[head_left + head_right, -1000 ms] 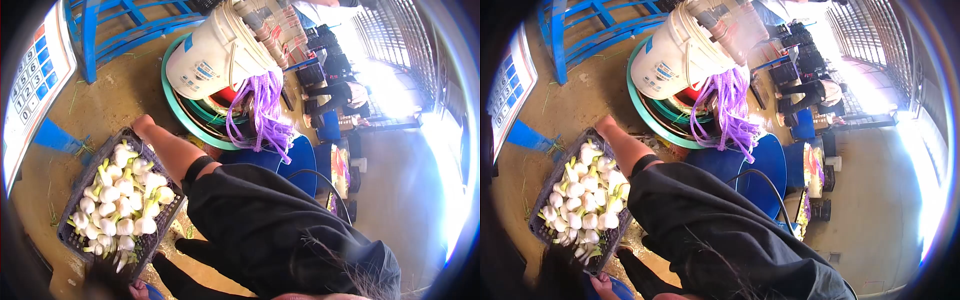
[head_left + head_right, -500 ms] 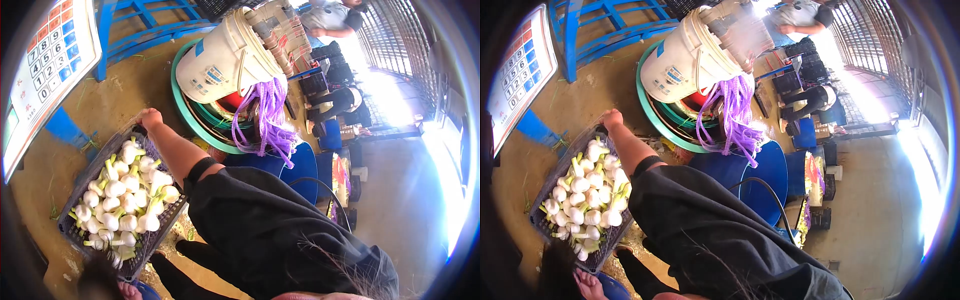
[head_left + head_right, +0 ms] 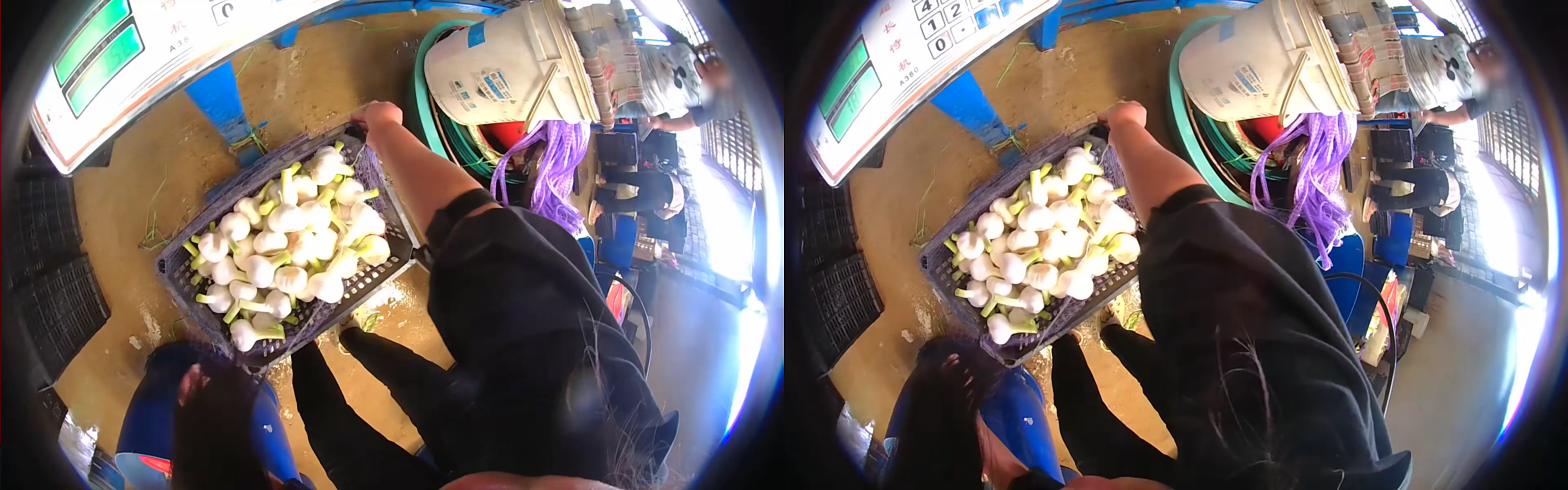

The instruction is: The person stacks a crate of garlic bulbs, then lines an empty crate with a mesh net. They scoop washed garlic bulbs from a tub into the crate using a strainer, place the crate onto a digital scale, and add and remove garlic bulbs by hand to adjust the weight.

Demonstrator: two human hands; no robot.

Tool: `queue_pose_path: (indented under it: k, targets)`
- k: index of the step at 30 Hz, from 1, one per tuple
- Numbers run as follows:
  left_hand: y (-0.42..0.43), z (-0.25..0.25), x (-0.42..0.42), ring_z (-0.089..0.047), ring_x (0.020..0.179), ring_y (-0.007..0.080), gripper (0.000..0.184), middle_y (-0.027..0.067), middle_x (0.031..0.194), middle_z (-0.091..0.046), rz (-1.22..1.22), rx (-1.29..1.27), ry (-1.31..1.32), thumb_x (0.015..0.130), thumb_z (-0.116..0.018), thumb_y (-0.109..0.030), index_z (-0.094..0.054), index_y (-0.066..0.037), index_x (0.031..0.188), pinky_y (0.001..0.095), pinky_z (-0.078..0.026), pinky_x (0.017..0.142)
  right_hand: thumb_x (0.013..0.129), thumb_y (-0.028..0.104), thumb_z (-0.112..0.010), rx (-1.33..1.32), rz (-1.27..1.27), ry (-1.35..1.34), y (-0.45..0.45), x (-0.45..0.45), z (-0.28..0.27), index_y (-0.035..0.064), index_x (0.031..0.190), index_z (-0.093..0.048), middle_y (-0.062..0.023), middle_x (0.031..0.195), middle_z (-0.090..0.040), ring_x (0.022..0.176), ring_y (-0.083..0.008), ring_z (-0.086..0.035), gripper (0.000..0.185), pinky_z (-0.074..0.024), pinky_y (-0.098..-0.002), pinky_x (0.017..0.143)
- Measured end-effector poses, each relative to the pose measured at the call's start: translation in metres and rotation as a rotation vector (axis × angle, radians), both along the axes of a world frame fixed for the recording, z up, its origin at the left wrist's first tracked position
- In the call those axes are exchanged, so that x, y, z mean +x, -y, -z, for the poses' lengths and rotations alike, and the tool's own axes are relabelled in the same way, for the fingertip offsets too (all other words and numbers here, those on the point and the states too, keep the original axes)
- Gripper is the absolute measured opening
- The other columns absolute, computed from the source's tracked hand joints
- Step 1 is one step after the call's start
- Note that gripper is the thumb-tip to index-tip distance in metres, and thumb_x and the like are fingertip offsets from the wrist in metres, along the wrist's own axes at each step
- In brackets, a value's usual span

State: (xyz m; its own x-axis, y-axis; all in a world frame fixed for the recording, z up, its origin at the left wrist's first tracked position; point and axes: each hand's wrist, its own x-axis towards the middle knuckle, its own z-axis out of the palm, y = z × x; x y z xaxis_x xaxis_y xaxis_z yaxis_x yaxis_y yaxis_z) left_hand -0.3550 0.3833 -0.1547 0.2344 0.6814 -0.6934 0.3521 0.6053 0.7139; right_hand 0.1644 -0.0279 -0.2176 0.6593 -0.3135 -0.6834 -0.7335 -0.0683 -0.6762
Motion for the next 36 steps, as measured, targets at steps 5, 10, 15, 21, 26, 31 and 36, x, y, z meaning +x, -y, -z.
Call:
queue_pose_path:
  k: [5, 10, 15, 21, 26, 31, 36]
  targets:
    - [-0.005, 0.038, 0.037, -0.046, 0.090, 0.0169, 0.028, 0.0049, 0.101, -0.049, 0.187, 0.068, -0.090, 0.091, -0.045, -0.026, -0.050, -0.009, 0.112, 0.0282, -0.040, 0.071, 0.091, 0.014, -0.037, 0.260, 0.247, 0.208, -0.013, -0.030, -0.072, 0.0069, 0.086, -0.045, -0.0081, 0.070, -0.056, 0.062, -0.0223, -0.057, 0.012, -0.0499, -0.0387, 0.062]
    - [-0.032, 0.097, 0.095, -0.051, 0.104, 0.0195, 0.034, 0.0071, 0.113, -0.053, 0.758, 0.766, -0.138, 0.090, -0.045, -0.027, -0.050, -0.009, 0.119, 0.0305, -0.045, 0.081, 0.091, 0.015, -0.043, 0.271, 0.035, 0.428, -0.002, -0.096, -0.118, 0.0080, 0.079, -0.047, -0.0052, 0.067, -0.053, 0.063, -0.0176, -0.055, 0.014, -0.0498, -0.0333, 0.068]
    - [0.007, 0.041, 0.241, -0.041, 0.046, 0.0075, 0.036, -0.0054, 0.056, -0.046, 0.232, -0.419, -0.073, 0.084, -0.047, -0.052, -0.051, -0.018, 0.075, 0.0256, -0.033, 0.042, 0.084, 0.003, -0.054, -0.382, -0.802, 0.526, 0.009, -0.221, -0.142, -0.0011, 0.086, -0.060, -0.0089, 0.083, -0.064, 0.075, -0.0139, -0.061, 0.007, -0.0478, -0.0247, 0.072]
    - [-0.056, 0.060, 0.250, -0.044, 0.042, 0.0097, 0.022, 0.0020, 0.064, -0.055, 0.861, -0.183, -0.499, 0.085, -0.051, -0.031, -0.057, -0.010, 0.089, 0.0248, -0.023, 0.031, 0.080, 0.004, -0.061, -0.486, -0.624, 0.410, 0.010, -0.229, -0.155, 0.0011, 0.093, -0.063, -0.0145, 0.088, -0.065, 0.078, -0.0211, -0.064, 0.014, -0.0489, -0.0277, 0.070]
    - [-0.042, 0.108, 0.246, -0.055, 0.064, 0.0157, 0.018, 0.0053, 0.075, -0.059, 0.336, 0.034, -0.155, 0.084, -0.051, -0.012, -0.060, -0.005, 0.098, 0.0277, -0.045, 0.058, 0.081, 0.005, -0.060, -0.510, -0.646, 0.396, 0.002, -0.264, -0.155, 0.0001, 0.094, -0.063, -0.0134, 0.091, -0.065, 0.081, -0.0159, -0.063, 0.014, -0.0480, -0.0251, 0.072]
    - [-0.041, 0.077, 0.258, -0.054, 0.072, 0.0160, 0.018, 0.0056, 0.079, -0.059, 0.151, 0.662, -0.203, 0.086, -0.049, -0.013, -0.060, -0.003, 0.096, 0.0287, -0.044, 0.072, 0.083, 0.005, -0.057, -0.419, -0.489, 0.308, 0.000, -0.280, -0.151, -0.0012, 0.095, -0.062, -0.0104, 0.094, -0.065, 0.084, -0.0106, -0.060, 0.014, -0.0467, -0.0225, 0.075]
    - [0.027, -0.070, 0.224, -0.047, 0.064, 0.0098, 0.020, 0.0005, 0.069, -0.051, 0.239, 0.370, 0.124, 0.087, -0.050, -0.022, -0.058, -0.005, 0.084, 0.0240, -0.040, 0.062, 0.085, 0.006, -0.057, -0.428, -0.410, 0.312, -0.018, -0.276, -0.156, -0.0020, 0.097, -0.062, -0.0075, 0.092, -0.065, 0.080, -0.0079, -0.058, 0.016, -0.0461, -0.0215, 0.073]
